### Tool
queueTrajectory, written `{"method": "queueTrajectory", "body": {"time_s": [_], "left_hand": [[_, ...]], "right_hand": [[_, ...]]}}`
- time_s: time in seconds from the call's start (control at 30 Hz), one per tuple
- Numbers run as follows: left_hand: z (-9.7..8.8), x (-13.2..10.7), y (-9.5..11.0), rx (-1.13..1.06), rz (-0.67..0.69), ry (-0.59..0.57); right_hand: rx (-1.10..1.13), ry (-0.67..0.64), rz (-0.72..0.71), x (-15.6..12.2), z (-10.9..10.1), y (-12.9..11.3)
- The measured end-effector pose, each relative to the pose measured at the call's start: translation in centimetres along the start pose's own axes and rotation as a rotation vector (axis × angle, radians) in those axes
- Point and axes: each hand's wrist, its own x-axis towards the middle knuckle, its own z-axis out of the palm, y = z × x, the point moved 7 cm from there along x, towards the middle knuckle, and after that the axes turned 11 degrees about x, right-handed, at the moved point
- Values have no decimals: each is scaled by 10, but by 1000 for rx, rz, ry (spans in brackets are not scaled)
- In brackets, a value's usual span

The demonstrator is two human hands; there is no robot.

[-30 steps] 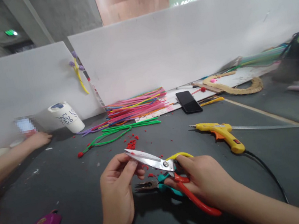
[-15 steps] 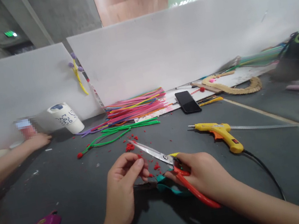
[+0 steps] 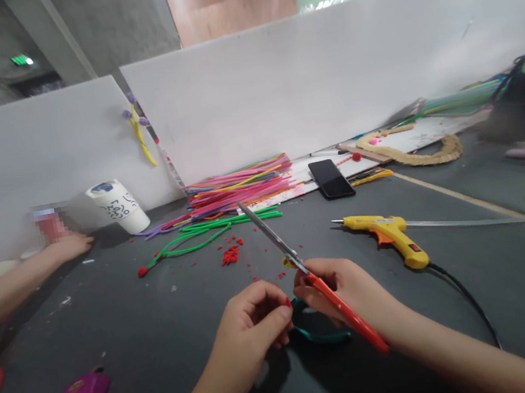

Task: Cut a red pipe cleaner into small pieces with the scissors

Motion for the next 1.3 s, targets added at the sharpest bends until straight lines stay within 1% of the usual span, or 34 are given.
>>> {"method": "queueTrajectory", "body": {"time_s": [0.13,0.3,0.47,0.63,0.77,0.9,0.97,1.07,1.3], "left_hand": [[4,-1,1,101,8,-11],[7,-1,4,162,23,-55],[4,-1,1,173,0,-18],[6,1,-4,228,-4,-41],[2,0,2,342,62,-1],[-4,-2,10,519,130,103],[-4,-3,13,569,189,135],[-2,-5,15,623,258,149],[-1,-5,11,658,236,133]], "right_hand": [[47,-38,-37,0,6,-5],[-18,-33,-132,-1,8,-14],[-18,-31,-105,-1,8,-14],[-42,-31,-112,-1,8,-11],[-103,-6,-94,-2,7,-6],[-189,47,-112,-2,4,-6],[-205,49,-126,-1,4,-5],[-211,38,-131,0,7,-5],[-246,79,-132,-1,6,-8]]}}
